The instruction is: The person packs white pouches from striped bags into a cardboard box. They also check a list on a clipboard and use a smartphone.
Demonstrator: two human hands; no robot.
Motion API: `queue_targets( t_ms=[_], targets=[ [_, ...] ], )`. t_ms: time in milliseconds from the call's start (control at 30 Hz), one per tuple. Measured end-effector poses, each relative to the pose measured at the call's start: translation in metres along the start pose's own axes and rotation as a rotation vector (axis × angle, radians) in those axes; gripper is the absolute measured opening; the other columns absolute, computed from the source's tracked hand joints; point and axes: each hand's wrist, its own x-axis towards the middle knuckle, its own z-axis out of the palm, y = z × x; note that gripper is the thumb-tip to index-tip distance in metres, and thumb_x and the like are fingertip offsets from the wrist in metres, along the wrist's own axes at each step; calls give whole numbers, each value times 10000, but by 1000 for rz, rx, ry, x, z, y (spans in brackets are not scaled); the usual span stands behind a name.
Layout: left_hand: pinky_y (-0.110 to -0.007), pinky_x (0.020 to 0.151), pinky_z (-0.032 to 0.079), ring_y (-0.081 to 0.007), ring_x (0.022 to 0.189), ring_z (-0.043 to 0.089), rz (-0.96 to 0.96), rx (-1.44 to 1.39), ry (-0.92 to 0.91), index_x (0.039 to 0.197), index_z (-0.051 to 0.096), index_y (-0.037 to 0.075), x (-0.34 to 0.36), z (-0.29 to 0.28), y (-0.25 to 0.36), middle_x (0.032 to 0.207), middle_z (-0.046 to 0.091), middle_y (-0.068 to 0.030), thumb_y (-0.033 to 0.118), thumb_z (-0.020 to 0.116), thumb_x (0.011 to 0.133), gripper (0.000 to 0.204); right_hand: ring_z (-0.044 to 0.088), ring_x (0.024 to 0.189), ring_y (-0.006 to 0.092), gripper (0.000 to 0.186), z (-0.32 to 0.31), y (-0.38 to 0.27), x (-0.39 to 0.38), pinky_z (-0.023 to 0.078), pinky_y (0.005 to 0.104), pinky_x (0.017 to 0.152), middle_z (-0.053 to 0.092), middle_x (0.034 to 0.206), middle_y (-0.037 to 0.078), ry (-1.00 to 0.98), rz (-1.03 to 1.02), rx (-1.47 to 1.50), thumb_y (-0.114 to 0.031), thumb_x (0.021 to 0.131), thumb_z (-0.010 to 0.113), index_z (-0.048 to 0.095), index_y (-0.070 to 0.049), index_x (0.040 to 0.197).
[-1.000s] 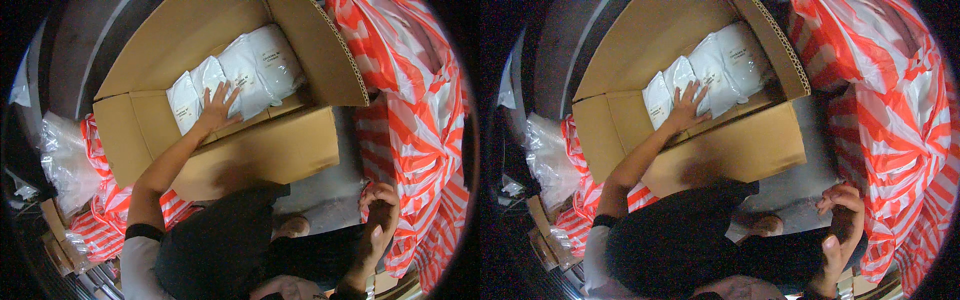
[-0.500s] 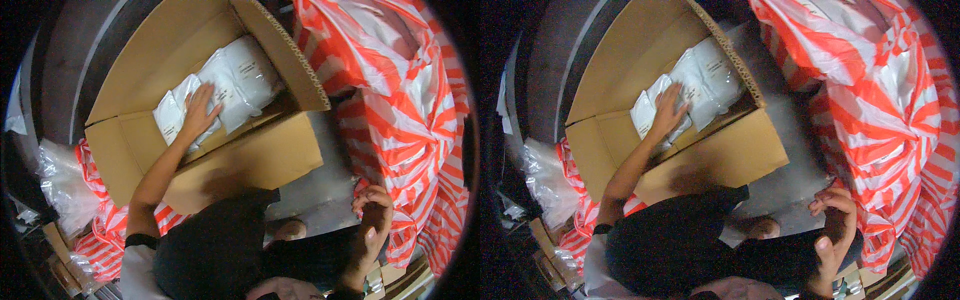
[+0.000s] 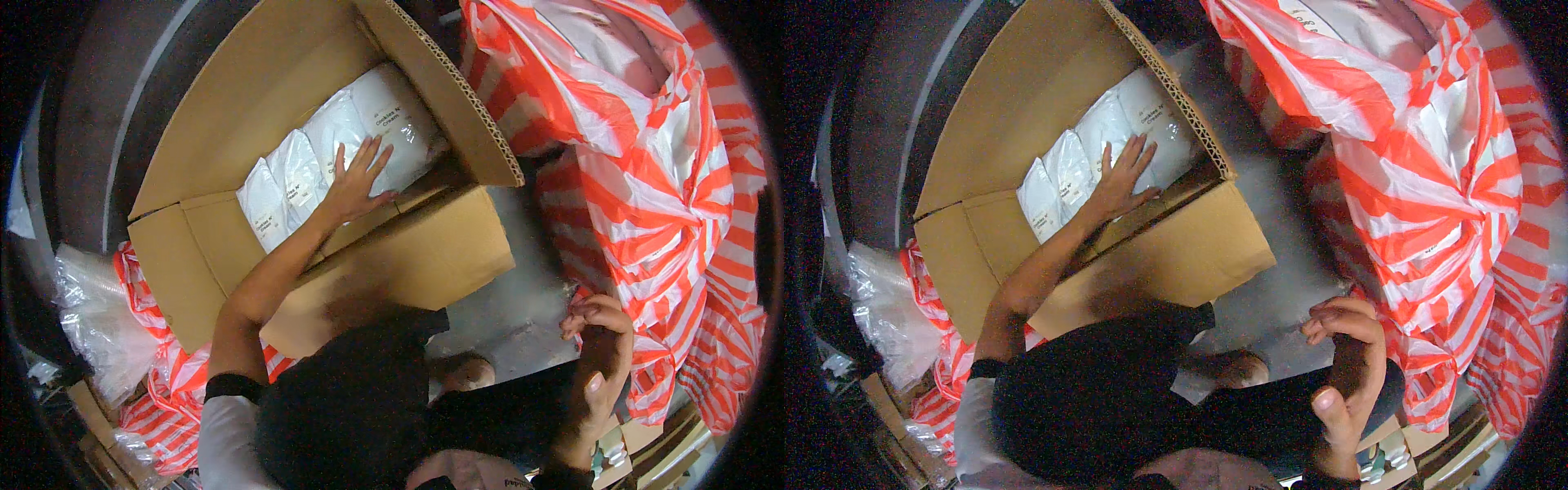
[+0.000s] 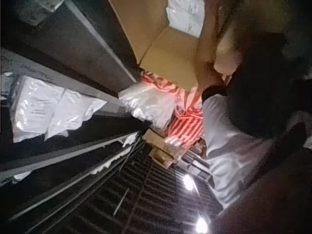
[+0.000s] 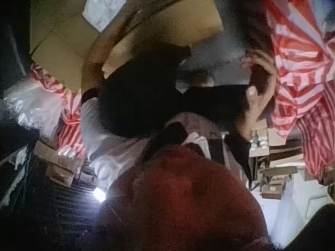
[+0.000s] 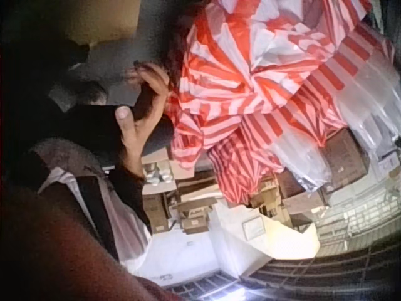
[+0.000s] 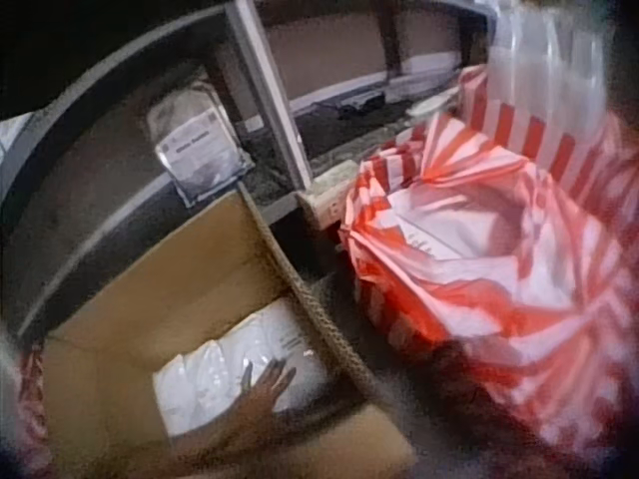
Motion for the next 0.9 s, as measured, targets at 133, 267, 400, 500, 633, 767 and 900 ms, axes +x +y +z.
queue_targets(
  t_ms=[133, 267, 400, 500, 633, 767, 900],
  targets=[
    [-672, 1175, 60, -336, 1544, 189, -214, -3, 199, 1565, 331, 93, 25, 7, -28, 1672, 189, -161, 443, 604, 963, 748, 550, 977, 235, 753, -1, 11, -3, 438, 347, 854, 532, 1141, 182, -43, 33, -16, -594, 794, 728, 540, 30, 1170],
    [-702, 1157, 62, -327, 1555, 136, -403, 39, 230, 1575, 307, 98, 39, 30, -47, 1678, 168, -152, 494, 570, 969, 770, 547, 992, 240, 756, 8, 5, 3, 435, 348, 856, 539, 1134, 183, -70, 41, -20, -598, 795, 726, 540, 31, 1171],
    [-700, 1158, 82, -336, 1546, 166, -432, 46, 228, 1583, 302, 121, 41, 27, -48, 1670, 193, -151, 502, 590, 952, 791, 546, 995, 243, 754, 11, 0, 6, 435, 348, 858, 539, 1122, 180, -105, 27, -20, -600, 798, 722, 541, 30, 1169],
    [-705, 1157, 102, -335, 1542, 187, -160, 21, 197, 1583, 317, 178, 35, 12, -15, 1669, 211, -132, 518, 600, 939, 781, 548, 987, 242, 743, 11, 5, 7, 436, 350, 858, 537, 1116, 179, -88, 10, -66, -594, 804, 720, 541, 29, 1167],
    [-699, 1162, 139, -320, 1536, 216, 210, 55, -79, 1573, 344, 266, -11, 13, 28, 1662, 246, -101, 529, 603, 931, 741, 548, 980, 238, 717, 7, 9, 7, 437, 352, 845, 539, 1115, 176, -129, -5, -42, -584, 820, 710, 547, 22, 1166],
    [-663, 1182, 150, -283, 1526, 256, 249, 159, -29, 1543, 393, 288, -26, 32, 3, 1654, 283, -63, 499, 653, 910, 715, 550, 983, 239, 713, 15, 6, 13, 437, 348, 839, 540, 1120, 180, -133, 7, -35, -580, 819, 711, 548, 22, 1165],
    [-643, 1178, 174, -269, 1522, 276, 175, -41, -17, 1547, 390, 233, -20, 22, 3, 1654, 283, -84, 399, 662, 925, 700, 553, 980, 239, 712, 10, 12, 14, 439, 350, 841, 541, 1119, 187, -155, -4, -45, -576, 817, 715, 548, 22, 1165]
  ],
)
